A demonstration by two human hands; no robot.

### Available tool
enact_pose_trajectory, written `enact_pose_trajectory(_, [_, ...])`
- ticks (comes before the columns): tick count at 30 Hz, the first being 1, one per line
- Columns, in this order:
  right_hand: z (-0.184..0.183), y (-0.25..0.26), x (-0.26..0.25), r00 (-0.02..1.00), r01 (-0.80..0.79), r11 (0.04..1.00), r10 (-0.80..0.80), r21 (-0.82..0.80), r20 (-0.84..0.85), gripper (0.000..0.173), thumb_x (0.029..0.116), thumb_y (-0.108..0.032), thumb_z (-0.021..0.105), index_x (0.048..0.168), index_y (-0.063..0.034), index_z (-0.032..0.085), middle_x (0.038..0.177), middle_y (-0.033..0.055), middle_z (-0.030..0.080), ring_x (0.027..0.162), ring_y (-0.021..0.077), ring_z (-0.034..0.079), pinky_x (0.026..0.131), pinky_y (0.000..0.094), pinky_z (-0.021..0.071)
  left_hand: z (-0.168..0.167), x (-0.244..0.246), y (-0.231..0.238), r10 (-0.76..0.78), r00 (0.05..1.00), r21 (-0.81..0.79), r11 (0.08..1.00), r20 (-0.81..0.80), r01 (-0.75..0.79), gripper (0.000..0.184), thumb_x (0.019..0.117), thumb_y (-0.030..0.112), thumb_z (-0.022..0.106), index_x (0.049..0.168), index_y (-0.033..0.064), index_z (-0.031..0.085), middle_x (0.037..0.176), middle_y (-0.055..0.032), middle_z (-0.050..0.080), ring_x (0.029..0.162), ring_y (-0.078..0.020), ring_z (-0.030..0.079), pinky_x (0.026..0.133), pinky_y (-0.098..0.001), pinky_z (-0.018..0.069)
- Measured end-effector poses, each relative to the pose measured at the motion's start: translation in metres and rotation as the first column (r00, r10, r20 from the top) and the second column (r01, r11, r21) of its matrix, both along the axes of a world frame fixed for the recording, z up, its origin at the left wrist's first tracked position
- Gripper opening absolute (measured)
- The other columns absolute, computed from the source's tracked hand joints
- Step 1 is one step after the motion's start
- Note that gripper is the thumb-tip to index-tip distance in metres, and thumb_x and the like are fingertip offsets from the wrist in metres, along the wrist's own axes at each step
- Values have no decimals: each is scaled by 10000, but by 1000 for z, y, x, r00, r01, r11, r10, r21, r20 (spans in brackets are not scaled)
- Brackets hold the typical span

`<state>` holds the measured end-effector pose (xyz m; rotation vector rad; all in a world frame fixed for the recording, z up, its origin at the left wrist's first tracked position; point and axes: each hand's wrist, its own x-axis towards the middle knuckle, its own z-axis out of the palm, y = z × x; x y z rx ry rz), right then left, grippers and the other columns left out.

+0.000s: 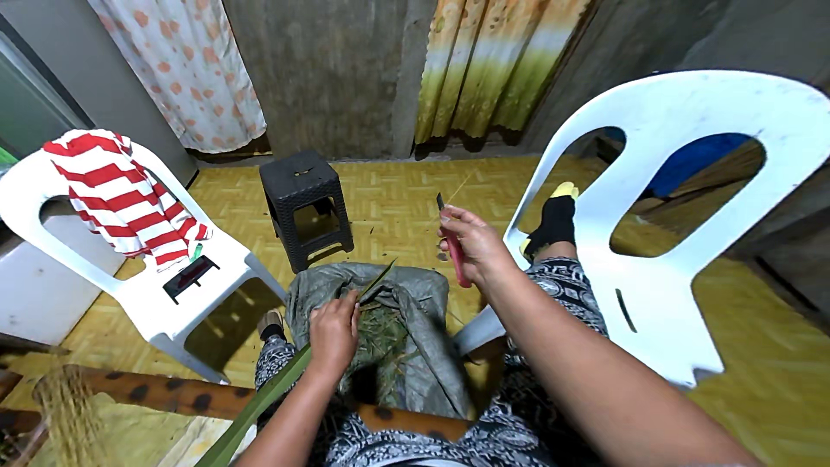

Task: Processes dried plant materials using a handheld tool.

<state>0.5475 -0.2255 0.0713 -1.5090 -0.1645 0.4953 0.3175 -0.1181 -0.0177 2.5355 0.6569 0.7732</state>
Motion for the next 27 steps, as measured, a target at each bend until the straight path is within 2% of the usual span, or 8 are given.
enact_pose_trajectory(5, [5, -2, 10, 999, 19, 1000, -19, 10, 34, 308, 1037, -112, 588, 1345, -111, 586, 1054, 15, 613, 676, 55, 555, 564, 193, 468, -1, -1, 1, 4, 1000, 11, 1000, 10, -4, 277, 1018, 129, 577, 1215, 36, 747, 1006, -173, 765, 957, -357, 744, 861, -572, 554])
enact_pose_trajectory(12, [8, -2, 15, 998, 35, 999, -36, 22, 48, 254, 1027, -89, 598, 1280, -104, 616, 1037, 3, 621, 689, 51, 571, 573, 192, 480, -4, 0, 3, 1, 999, 45, 999, 40, -3, 263, 1004, 117, 589, 1192, 37, 754, 980, -158, 767, 923, -342, 749, 827, -560, 563])
enact_pose_trajectory(17, [7, -4, 19, 992, 28, 1000, -27, -10, 120, 298, 1030, -104, 603, 1327, -85, 599, 1064, 18, 627, 700, 54, 563, 593, 209, 482, -5, -1, 4, -4, 999, 30, 1000, 39, 3, 259, 1003, 113, 590, 1185, 35, 758, 994, -164, 768, 935, -349, 749, 837, -569, 561])
enact_pose_trajectory(22, [14, -17, 38, 984, 84, 996, -82, -7, 160, 324, 1043, -135, 568, 1366, -110, 561, 1049, -14, 593, 688, 36, 540, 584, 195, 471, -2, -8, 11, 21, 1000, -58, 998, -24, -22, 274, 1024, 112, 565, 1211, 22, 743, 1028, -179, 764, 972, -368, 739, 887, -593, 539])
enact_pose_trajectory(25, [14, -21, 31, 984, 31, 998, -22, -50, 179, 337, 1041, -134, 572, 1378, -123, 558, 1039, -7, 595, 681, 39, 548, 571, 192, 473, 5, -6, 12, 33, 996, -117, 992, -82, -43, 307, 1056, 146, 522, 1241, 8, 724, 1057, -196, 758, 1009, -376, 730, 934, -594, 522])
enact_pose_trajectory(27, [6, -22, 12, 965, -94, 982, 131, -165, 225, 403, 1039, -133, 586, 1434, -114, 511, 1071, 46, 608, 731, 82, 555, 641, 259, 492, 13, -1, 11, 30, 989, -180, 982, -147, -56, 335, 1076, 172, 492, 1278, 11, 706, 1105, -203, 748, 1062, -376, 715, 975, -588, 502])
